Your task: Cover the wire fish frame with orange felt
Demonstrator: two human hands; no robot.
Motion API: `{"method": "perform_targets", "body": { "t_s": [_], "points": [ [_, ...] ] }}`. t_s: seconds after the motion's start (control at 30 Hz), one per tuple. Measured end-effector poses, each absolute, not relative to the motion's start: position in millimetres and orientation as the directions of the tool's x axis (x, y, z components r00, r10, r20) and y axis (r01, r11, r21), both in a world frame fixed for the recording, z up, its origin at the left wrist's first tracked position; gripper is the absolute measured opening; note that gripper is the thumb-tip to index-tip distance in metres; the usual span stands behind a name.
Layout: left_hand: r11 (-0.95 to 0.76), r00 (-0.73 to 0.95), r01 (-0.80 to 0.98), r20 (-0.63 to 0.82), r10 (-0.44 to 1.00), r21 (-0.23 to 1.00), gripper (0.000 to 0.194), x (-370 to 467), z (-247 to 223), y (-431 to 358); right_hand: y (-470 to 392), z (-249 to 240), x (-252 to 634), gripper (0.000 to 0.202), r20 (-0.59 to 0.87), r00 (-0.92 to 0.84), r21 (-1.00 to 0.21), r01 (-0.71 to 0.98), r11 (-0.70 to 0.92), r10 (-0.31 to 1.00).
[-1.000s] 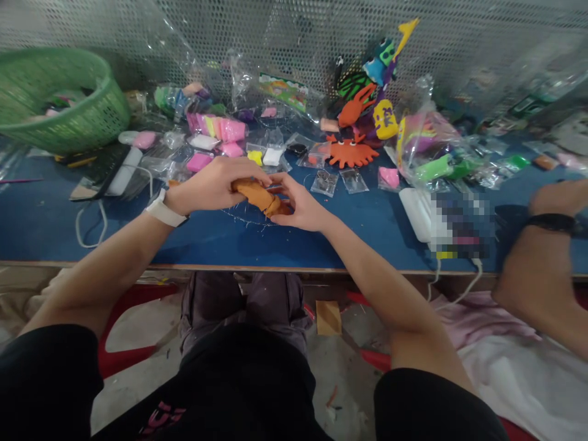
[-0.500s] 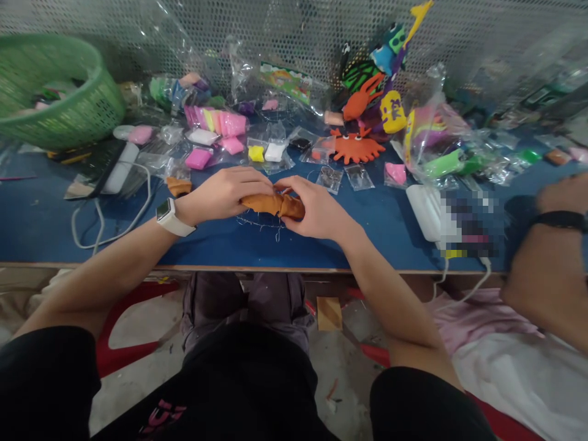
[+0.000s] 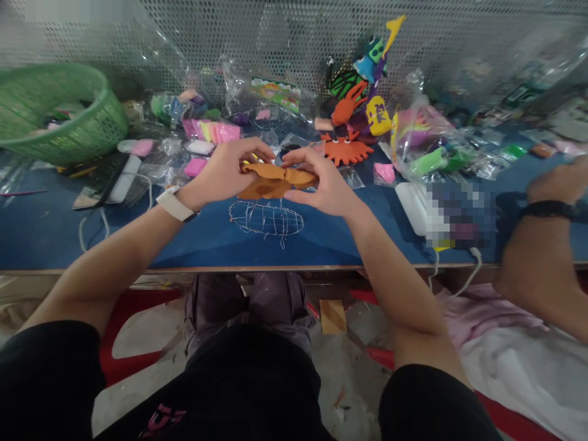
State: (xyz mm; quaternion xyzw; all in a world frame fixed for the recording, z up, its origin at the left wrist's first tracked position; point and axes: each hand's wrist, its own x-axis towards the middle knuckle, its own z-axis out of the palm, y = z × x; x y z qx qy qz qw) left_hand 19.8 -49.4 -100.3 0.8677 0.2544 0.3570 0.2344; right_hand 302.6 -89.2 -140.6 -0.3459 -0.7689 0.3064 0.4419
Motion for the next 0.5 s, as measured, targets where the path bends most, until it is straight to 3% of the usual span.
{"method": "perform_targets", "body": {
  "t_s": [0.33,0.5],
  "points": [
    [-0.609,0.470,0.204,0.469,0.748,0.767,0.019,-18,-86,-9,-9,-103,246,0.063,0.566,-0.225,-0.736,0.296,0.609,0.793],
    [-0.487,0.475,0.175,0.360,0.803,0.856,0.016,-50,-78,-26,-6,-99,220,0.057,0.433,-0.269,-0.839,0.228,0.493,0.861]
  ]
}}
